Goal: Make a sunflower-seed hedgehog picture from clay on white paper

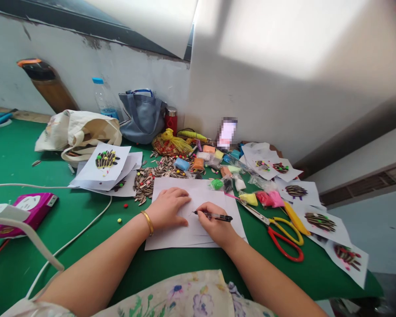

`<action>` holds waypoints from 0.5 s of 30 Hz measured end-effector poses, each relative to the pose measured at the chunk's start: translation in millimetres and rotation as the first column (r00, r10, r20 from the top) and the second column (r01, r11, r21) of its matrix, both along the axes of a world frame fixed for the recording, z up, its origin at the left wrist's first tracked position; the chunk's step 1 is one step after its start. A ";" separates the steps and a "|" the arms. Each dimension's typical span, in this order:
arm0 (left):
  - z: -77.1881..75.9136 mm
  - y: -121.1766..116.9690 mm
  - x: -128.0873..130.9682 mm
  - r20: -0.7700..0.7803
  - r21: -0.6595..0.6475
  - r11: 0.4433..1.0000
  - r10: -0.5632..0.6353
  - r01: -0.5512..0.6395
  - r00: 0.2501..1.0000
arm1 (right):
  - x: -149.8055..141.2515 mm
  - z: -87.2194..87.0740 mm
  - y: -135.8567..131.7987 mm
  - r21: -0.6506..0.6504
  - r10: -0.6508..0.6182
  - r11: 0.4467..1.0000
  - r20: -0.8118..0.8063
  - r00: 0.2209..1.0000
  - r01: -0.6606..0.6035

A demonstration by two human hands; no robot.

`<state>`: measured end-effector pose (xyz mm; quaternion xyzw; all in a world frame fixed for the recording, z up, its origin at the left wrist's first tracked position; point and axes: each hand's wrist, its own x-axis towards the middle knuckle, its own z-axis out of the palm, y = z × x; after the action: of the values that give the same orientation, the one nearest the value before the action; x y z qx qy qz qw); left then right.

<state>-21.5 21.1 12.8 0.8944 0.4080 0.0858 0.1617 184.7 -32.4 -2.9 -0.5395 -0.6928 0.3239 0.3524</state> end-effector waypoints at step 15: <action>-0.1 -0.3 0.9 0.009 -0.017 1.000 0.006 -0.006 1.000 | -4.2 -1.4 -2.5 -0.051 0.074 0.996 0.045 0.996 -0.072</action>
<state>-20.6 20.9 12.8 0.8915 0.4105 0.0868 0.1708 180.6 -34.9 -4.3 -0.5298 -0.7120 0.3406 0.3106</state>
